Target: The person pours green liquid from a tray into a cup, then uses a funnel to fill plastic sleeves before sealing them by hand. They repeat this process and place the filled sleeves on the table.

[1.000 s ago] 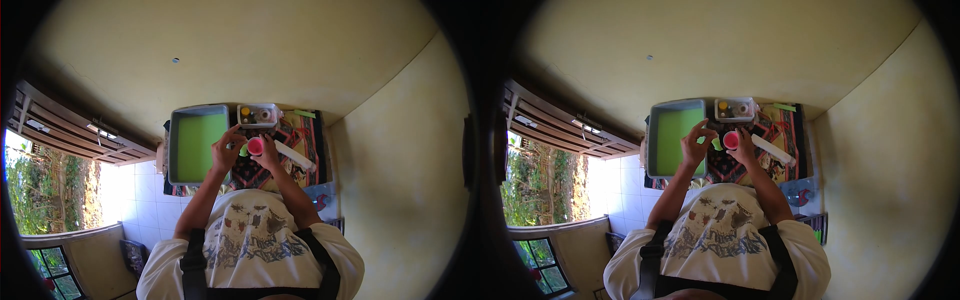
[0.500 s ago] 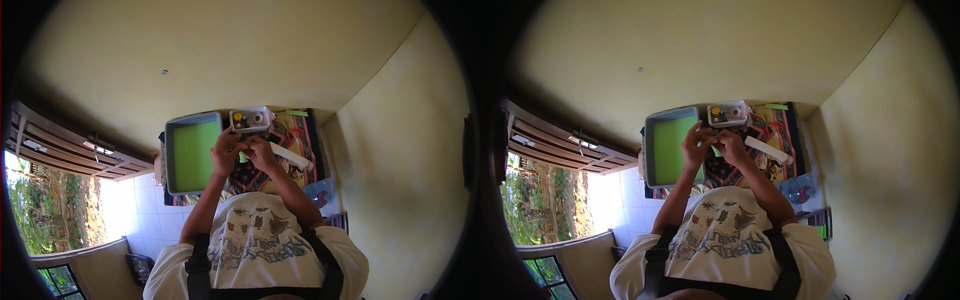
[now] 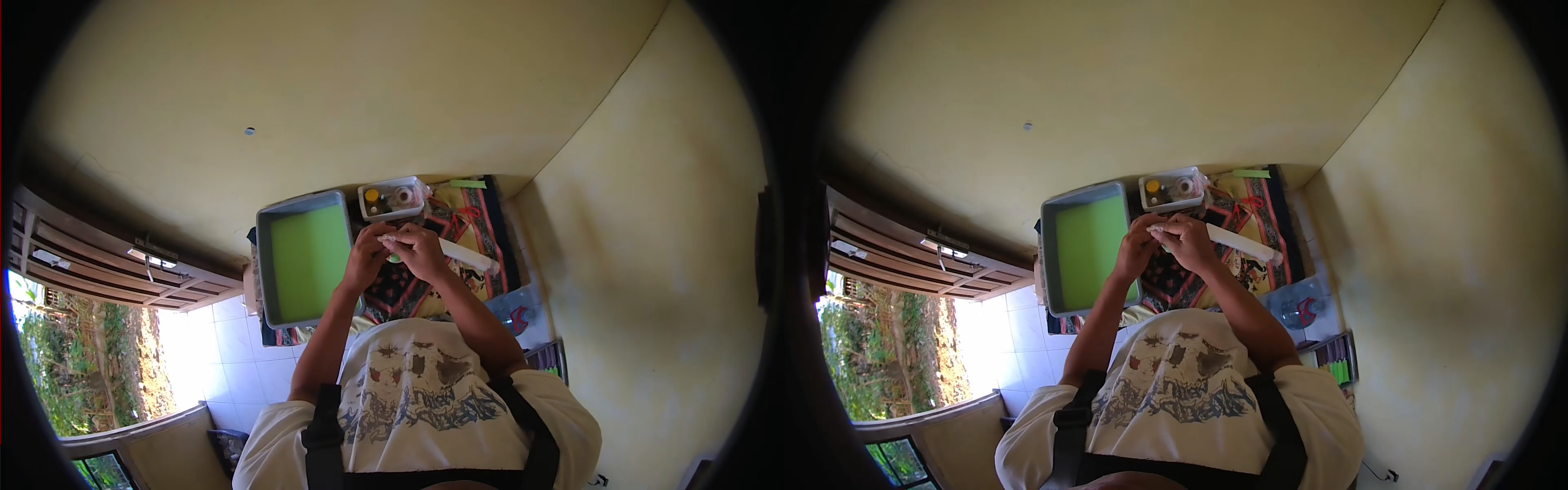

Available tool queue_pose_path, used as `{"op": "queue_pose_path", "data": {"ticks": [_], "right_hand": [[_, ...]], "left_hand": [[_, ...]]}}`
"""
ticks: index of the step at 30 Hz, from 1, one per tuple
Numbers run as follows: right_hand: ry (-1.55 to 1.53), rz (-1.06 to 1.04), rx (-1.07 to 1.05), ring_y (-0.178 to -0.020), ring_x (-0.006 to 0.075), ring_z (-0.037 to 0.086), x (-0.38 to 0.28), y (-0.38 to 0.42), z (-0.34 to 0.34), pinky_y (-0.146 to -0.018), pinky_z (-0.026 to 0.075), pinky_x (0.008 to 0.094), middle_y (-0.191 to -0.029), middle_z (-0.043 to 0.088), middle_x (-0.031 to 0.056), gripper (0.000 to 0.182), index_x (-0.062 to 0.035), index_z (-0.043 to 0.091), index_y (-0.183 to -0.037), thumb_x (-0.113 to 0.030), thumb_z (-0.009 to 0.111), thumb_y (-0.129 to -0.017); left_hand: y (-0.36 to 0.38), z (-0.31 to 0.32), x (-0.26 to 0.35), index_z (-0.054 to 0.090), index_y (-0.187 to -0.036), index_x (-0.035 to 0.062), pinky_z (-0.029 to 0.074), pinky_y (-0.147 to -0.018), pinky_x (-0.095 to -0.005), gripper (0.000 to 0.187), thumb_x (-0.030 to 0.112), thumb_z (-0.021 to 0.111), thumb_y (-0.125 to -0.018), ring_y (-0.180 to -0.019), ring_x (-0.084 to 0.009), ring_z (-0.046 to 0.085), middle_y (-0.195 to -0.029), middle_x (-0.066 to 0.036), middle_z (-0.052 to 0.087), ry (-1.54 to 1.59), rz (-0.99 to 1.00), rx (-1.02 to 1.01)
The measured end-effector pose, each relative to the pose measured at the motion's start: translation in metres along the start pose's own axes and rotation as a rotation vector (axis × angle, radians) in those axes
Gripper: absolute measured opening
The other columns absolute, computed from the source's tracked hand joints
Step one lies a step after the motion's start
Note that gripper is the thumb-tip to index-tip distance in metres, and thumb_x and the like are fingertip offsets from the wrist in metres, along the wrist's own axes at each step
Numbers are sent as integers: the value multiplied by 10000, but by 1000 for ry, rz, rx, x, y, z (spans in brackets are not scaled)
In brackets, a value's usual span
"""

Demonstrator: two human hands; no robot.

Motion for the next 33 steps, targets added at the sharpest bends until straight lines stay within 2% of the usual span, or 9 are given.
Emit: {"op": "queue_pose_path", "data": {"ticks": [5,11,14,20,23,26,29,31,33], "right_hand": [[-12,102,64,-687,151,731,1,-2,-15,-621,569,301,-905,776,105,215,1,833,-1070,-205,794,-1023],[-231,172,236,-698,107,729,-10,5,-31,-609,574,255,-915,776,80,191,25,807,-1054,-162,770,-1049],[-336,161,308,-710,106,730,-23,3,-39,-615,583,249,-934,780,75,181,32,795,-1067,-145,757,-1060],[-418,148,313,-713,118,750,-27,-4,-43,-635,593,248,-952,792,87,177,39,792,-1071,-133,750,-1062],[-283,75,214,-679,133,762,-28,-16,-45,-626,589,263,-898,794,101,169,30,804,-1055,-131,753,-1050],[-197,67,121,-688,148,769,-31,-21,-48,-628,586,278,-867,791,100,187,22,808,-1054,-157,753,-1048],[-112,74,79,-690,158,766,-35,-25,-58,-624,578,303,-865,796,102,193,6,818,-1047,-176,756,-1044],[-38,89,9,-688,171,763,-33,-23,-58,-626,574,322,-881,800,109,192,-4,825,-1043,-184,759,-1041],[-92,121,-11,-723,159,742,-36,-19,-56,-651,565,320,-879,794,100,213,-2,827,-1045,-206,764,-1046]], "left_hand": [[-7,9,11,818,-1039,12,484,-1157,-484,167,55,795,-879,-1320,-390,620,-1276,-157,706,-138,8,93],[-22,2,49,820,-1016,74,407,-1205,-602,188,124,801,-836,-1281,-340,613,-1161,-82,678,-339,247,133],[-24,0,55,814,-1031,82,370,-1227,-629,200,136,804,-838,-1281,-336,611,-1162,-66,682,-386,235,165],[-20,2,55,810,-1064,80,374,-1224,-610,239,136,816,-832,-1266,-329,614,-1137,-53,684,-420,220,146],[-17,-5,45,806,-1052,64,412,-1176,-573,214,135,820,-851,-1232,-344,610,-1085,-69,679,-406,133,143],[-23,-15,68,795,-1110,52,507,-1029,-487,214,135,807,-913,-1085,-358,651,-1023,-97,666,-298,31,193],[-5,-10,55,775,-1211,63,527,-803,-406,223,210,703,-1060,-893,-286,666,-991,-85,665,-74,-269,190],[2,9,38,767,-1235,59,496,-716,-366,286,272,608,-1129,-813,-211,642,-957,-55,660,223,-635,43],[20,46,14,758,-1169,62,447,-651,-324,403,350,477,-1197,-770,-103,592,-908,15,643,766,-886,45]]}}
Point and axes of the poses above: each hand's wrist, its own y-axis away from the middle knuckle, its own z-axis out of the palm, x = y × z, the point moved 9 cm from there along -y, towards the middle knuckle
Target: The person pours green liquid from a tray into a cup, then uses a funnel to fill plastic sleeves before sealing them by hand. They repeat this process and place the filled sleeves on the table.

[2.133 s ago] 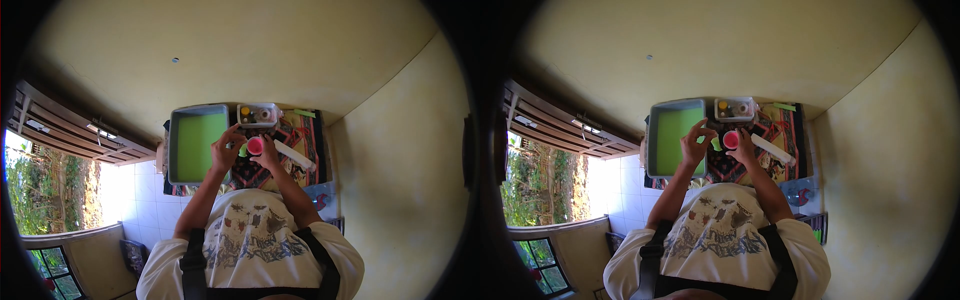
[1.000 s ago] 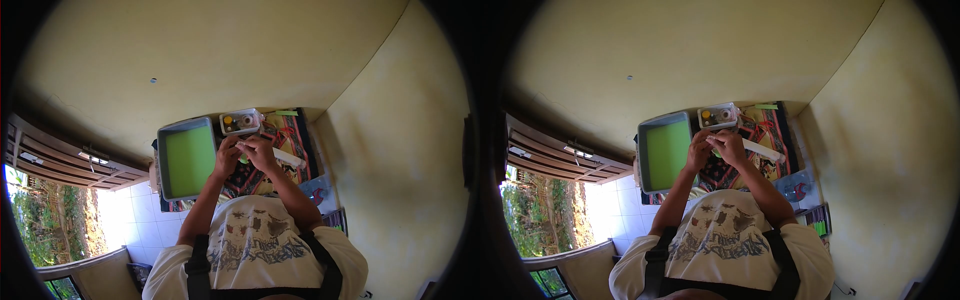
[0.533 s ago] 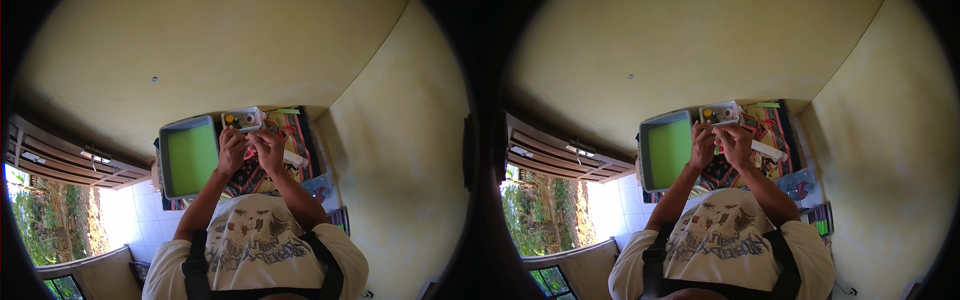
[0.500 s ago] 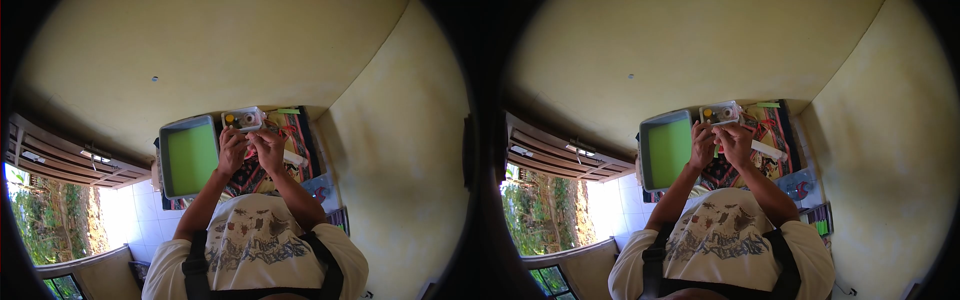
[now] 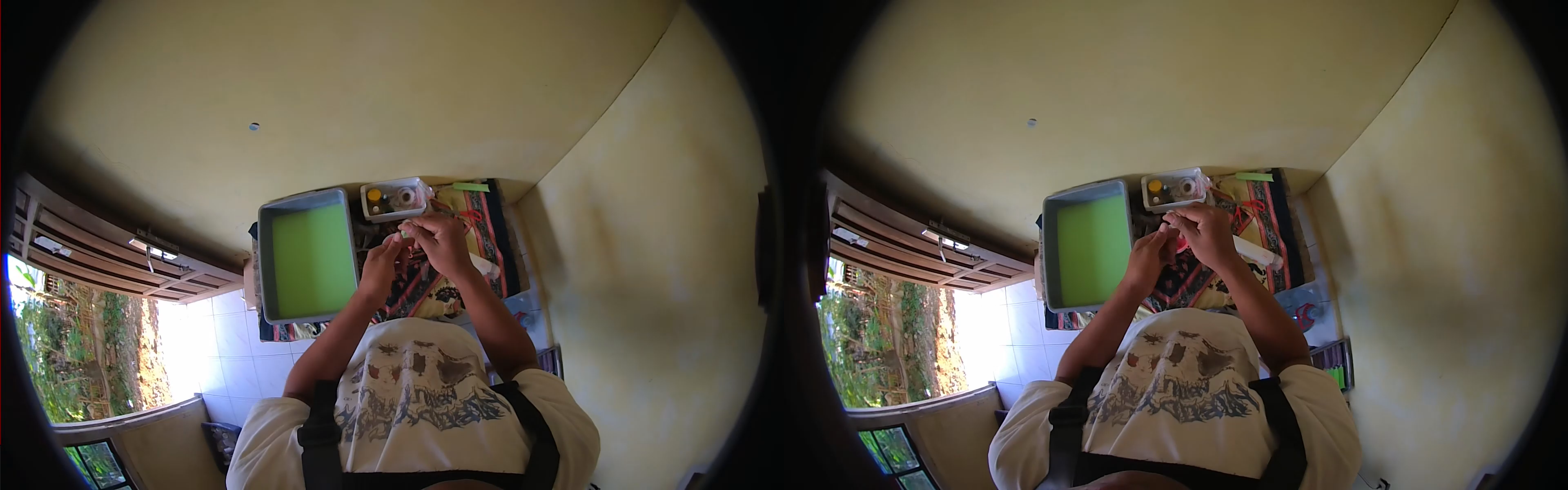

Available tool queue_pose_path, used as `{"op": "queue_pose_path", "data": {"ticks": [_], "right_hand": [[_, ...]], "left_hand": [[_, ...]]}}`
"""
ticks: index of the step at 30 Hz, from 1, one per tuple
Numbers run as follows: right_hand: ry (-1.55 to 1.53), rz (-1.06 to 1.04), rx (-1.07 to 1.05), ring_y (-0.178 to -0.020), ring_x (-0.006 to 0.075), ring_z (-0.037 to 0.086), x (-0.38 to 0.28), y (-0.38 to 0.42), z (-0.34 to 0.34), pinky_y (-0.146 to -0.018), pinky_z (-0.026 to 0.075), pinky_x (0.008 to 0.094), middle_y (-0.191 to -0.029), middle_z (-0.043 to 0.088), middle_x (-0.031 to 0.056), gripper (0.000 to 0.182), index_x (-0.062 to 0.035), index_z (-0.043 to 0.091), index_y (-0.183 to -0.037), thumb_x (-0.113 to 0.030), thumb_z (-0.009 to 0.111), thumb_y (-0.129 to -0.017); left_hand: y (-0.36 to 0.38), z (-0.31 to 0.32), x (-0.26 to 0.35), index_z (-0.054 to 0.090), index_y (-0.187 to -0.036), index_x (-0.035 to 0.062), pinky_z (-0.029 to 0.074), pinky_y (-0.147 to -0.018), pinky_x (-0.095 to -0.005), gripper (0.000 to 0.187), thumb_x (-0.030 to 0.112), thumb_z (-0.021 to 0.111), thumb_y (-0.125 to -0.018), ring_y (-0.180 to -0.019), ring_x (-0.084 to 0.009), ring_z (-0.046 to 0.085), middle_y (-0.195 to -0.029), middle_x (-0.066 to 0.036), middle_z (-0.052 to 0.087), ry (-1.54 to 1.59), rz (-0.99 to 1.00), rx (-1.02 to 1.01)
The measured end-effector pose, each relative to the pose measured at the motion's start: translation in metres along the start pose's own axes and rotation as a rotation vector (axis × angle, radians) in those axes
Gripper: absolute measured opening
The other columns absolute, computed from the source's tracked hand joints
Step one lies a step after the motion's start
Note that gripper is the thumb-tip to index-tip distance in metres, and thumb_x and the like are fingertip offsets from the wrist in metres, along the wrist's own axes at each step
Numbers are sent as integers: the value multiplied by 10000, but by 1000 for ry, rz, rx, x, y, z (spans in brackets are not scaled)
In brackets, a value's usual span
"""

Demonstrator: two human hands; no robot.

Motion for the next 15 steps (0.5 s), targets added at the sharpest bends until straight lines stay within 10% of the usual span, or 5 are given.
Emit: {"op": "queue_pose_path", "data": {"ticks": [3,15], "right_hand": [[70,-21,9,-764,175,741,2,8,-4,-682,561,338,-888,789,107,218,-5,830,-1053,-215,773,-1043],[-191,109,131,-706,163,747,15,61,-21,-637,577,305,-869,785,114,196,28,809,-1046,-157,747,-1057]], "left_hand": [[-21,26,-24,728,-1118,83,466,-670,-312,294,286,524,-1182,-753,-111,603,-889,22,654,690,-224,-110],[-12,41,-29,693,-1107,100,542,-761,-419,202,204,529,-1161,-825,-228,663,-930,-44,723,792,-476,-130]]}}
Point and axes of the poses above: each hand's wrist, its own y-axis away from the middle knuckle, its own z-axis out of the palm, x = y × z, the point moved 9 cm from there along -y, towards the middle knuckle
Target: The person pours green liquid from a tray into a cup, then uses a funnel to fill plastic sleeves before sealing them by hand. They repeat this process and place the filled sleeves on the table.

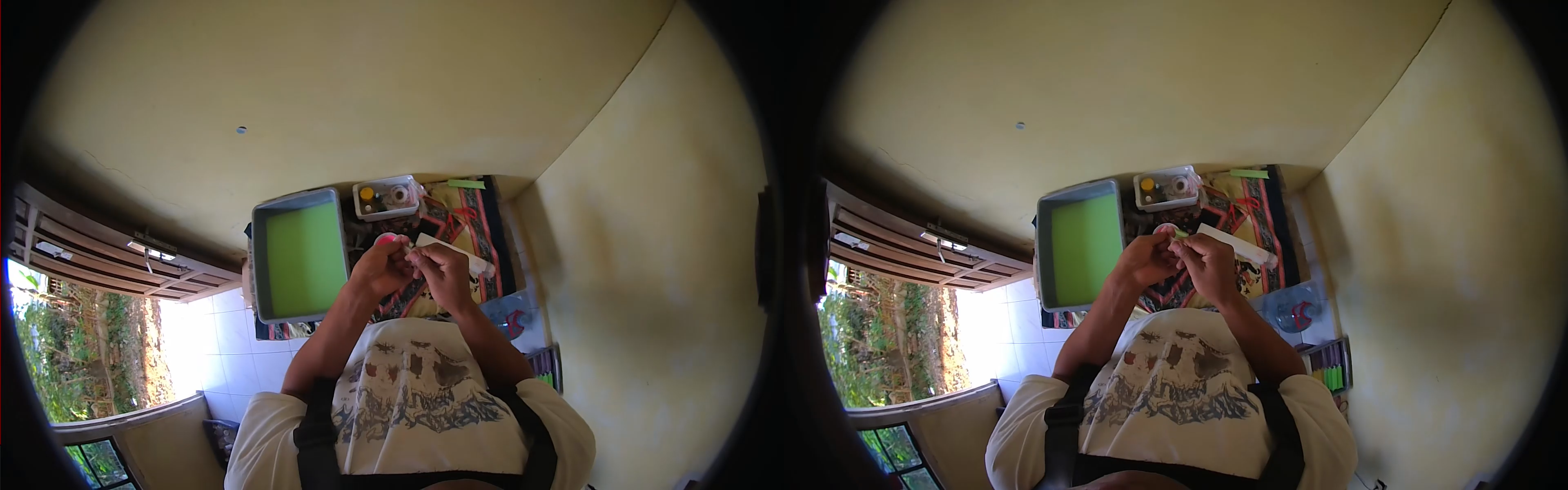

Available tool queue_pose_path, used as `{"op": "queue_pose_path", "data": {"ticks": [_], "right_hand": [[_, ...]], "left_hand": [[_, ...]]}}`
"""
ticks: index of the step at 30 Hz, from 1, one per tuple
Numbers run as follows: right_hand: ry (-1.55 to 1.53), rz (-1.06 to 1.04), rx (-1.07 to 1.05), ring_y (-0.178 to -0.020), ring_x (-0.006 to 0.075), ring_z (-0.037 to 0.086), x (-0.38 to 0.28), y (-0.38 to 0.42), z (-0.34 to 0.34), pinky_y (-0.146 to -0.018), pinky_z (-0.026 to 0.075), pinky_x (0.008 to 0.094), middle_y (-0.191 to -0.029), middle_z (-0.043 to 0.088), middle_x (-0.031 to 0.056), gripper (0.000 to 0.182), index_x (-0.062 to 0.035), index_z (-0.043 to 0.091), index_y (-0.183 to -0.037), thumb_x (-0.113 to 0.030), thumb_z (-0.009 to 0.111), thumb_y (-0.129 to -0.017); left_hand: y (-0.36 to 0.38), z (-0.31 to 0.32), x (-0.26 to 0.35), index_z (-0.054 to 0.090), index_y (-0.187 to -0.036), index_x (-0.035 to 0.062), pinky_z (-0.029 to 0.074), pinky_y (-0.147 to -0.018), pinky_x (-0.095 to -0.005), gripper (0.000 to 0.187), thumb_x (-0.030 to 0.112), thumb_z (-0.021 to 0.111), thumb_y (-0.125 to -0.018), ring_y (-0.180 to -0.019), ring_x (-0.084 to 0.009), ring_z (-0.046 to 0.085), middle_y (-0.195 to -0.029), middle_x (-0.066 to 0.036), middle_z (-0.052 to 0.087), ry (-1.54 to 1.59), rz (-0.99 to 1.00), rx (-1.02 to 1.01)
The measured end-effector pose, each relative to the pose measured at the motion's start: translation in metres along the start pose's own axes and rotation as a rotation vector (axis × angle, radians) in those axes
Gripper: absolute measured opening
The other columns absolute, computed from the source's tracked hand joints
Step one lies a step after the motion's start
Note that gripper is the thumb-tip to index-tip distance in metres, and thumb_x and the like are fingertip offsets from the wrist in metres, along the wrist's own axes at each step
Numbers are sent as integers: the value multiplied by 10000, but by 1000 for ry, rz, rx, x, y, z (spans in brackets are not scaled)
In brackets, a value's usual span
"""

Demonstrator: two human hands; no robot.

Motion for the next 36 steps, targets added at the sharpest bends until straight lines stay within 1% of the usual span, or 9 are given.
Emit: {"op": "queue_pose_path", "data": {"ticks": [3,6,8,10,11,13,18,27,36], "right_hand": [[-126,2,30,-690,119,726,7,4,-4,-621,564,269,-855,784,91,196,28,807,-1071,-152,730,-1075],[-216,66,62,-684,111,713,28,-3,-6,-623,555,264,-849,785,73,202,22,805,-1082,-164,725,-1083],[-174,126,93,-672,114,699,39,-18,-17,-630,554,276,-838,780,60,207,22,803,-1086,-169,720,-1088],[-31,-159,151,-662,119,673,22,-35,-24,-630,548,289,-886,779,53,185,22,802,-1066,-154,742,-1068],[40,-275,163,-678,122,677,16,-41,-23,-642,552,290,-907,779,57,173,22,801,-1059,-142,749,-1060],[105,-447,183,-805,147,728,0,-46,-23,-719,576,300,-1003,793,94,115,16,806,-1036,-93,772,-1022],[-157,-280,168,-867,158,741,-12,-58,-20,-780,586,309,-1018,797,91,109,4,817,-1058,-85,765,-1026],[-184,62,149,-875,105,702,21,-77,-24,-797,551,275,-963,797,63,242,-25,842,-1112,-240,831,-1001],[-313,168,56,-914,83,710,24,-81,-20,-836,567,261,-987,814,57,299,12,834,-1125,-260,841,-1001]], "left_hand": [[14,8,1,693,-1094,100,531,-741,-392,211,197,516,-1158,-819,-200,655,-897,-31,704,-34,44,126],[-18,-20,11,681,-1099,110,509,-761,-356,215,208,499,-1158,-767,-152,589,-863,-6,664,30,22,-129],[10,19,34,712,-1062,87,495,-740,-323,247,248,543,-1143,-770,-136,590,-861,0,665,-605,214,56],[23,54,55,735,-992,61,497,-735,-345,279,243,569,-1123,-785,-149,610,-862,-1,670,-1206,291,106],[23,70,68,739,-978,40,538,-803,-421,268,234,593,-1092,-865,-265,704,-909,-74,725,-1474,446,61],[34,113,81,742,-996,41,541,-854,-469,247,229,601,-1072,-950,-346,720,-953,-130,741,-1857,524,-63],[64,183,82,736,-1000,45,546,-852,-490,210,225,636,-1038,-956,-374,688,-980,-159,704,-2367,752,-249],[82,211,71,720,-962,25,580,-807,-482,136,159,736,-973,-906,-337,691,-943,-126,681,-2384,1177,-204],[69,181,94,696,-1012,-13,602,-704,-355,137,-11,781,-904,-827,-245,746,-1011,-135,678,-1901,1144,-52]]}}
Point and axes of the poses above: each hand's wrist, its own y-axis away from the middle knuckle, its own z-axis out of the palm, x = y × z, the point moved 9 cm from there along -y, towards the middle knuckle
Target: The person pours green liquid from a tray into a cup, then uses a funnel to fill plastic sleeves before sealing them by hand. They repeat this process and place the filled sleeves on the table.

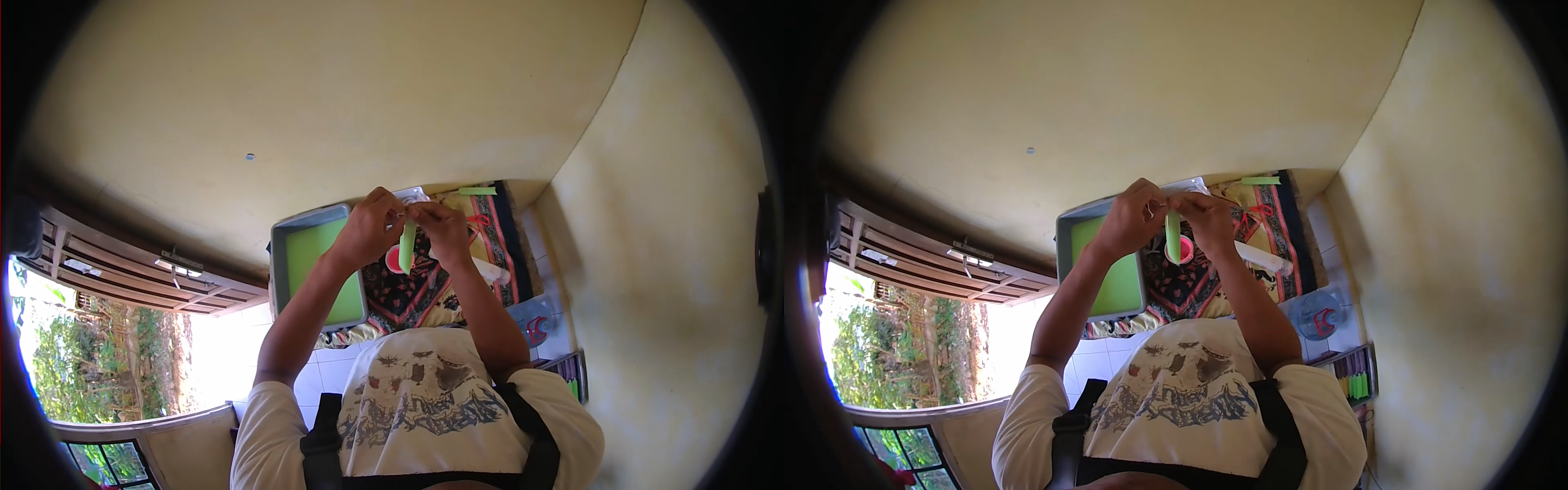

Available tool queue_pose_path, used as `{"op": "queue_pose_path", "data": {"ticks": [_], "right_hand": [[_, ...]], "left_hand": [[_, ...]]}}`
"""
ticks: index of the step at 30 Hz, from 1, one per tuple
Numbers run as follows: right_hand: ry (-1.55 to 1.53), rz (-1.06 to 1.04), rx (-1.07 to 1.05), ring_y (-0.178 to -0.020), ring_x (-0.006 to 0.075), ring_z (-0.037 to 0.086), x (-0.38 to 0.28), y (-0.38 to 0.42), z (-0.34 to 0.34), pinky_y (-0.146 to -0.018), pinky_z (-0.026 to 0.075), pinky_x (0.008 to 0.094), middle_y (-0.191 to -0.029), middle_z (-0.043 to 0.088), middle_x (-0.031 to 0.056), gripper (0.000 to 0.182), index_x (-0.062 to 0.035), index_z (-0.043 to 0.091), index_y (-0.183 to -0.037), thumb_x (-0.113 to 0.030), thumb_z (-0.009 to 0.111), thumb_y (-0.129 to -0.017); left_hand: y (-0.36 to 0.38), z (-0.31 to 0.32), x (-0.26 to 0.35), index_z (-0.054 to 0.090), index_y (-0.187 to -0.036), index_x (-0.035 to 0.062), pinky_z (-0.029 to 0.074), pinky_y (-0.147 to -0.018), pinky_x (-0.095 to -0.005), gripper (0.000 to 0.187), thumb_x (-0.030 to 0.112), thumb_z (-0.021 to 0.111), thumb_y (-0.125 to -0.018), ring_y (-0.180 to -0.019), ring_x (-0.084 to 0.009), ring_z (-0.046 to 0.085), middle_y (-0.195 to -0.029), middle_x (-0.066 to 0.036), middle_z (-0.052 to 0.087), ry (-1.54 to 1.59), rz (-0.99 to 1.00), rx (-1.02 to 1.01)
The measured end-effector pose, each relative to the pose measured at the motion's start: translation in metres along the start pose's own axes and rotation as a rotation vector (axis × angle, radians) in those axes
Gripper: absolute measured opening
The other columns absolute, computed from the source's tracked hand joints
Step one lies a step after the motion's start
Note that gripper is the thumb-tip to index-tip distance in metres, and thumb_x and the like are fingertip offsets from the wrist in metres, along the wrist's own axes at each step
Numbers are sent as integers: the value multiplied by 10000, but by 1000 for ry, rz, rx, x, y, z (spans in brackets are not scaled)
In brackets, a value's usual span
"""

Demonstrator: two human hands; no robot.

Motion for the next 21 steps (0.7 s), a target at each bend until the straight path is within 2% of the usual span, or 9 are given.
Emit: {"op": "queue_pose_path", "data": {"ticks": [4,7,12,15,21], "right_hand": [[-113,9,-17,-898,82,716,8,0,3,-807,577,256,-985,812,65,311,25,821,-1133,-253,850,-995],[-314,54,107,-884,79,710,7,4,0,-788,575,252,-979,809,53,307,25,813,-1137,-245,848,-997],[-145,10,137,-872,80,714,11,7,-1,-764,565,254,-984,815,50,247,15,834,-1077,-207,865,-975],[-83,-29,99,-862,84,718,2,11,2,-761,563,264,-979,820,62,247,17,845,-1085,-195,876,-963],[8,-42,-71,-875,97,733,-11,11,7,-789,577,269,-979,828,84,281,17,843,-1150,-180,881,-954]], "left_hand": [[4,0,3,714,-1036,4,595,-654,-338,154,-3,798,-907,-783,-205,726,-1038,-113,683,-13,72,46],[6,-3,15,740,-1060,22,595,-640,-328,159,-5,798,-914,-784,-197,724,-1055,-100,688,-13,163,44],[11,-4,11,766,-1087,32,623,-661,-318,162,6,799,-930,-843,-193,748,-1102,-91,714,37,191,72],[14,-4,0,768,-1072,14,643,-691,-322,145,35,815,-936,-866,-179,772,-1094,-105,749,111,92,98],[19,-4,-22,766,-1019,-11,629,-738,-288,159,79,854,-922,-822,-125,784,-931,-78,799,122,-91,47]]}}
Point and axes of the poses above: each hand's wrist, its own y-axis away from the middle knuckle, its own z-axis out of the palm, x = y × z, the point moved 9 cm from there along -y, towards the middle knuckle
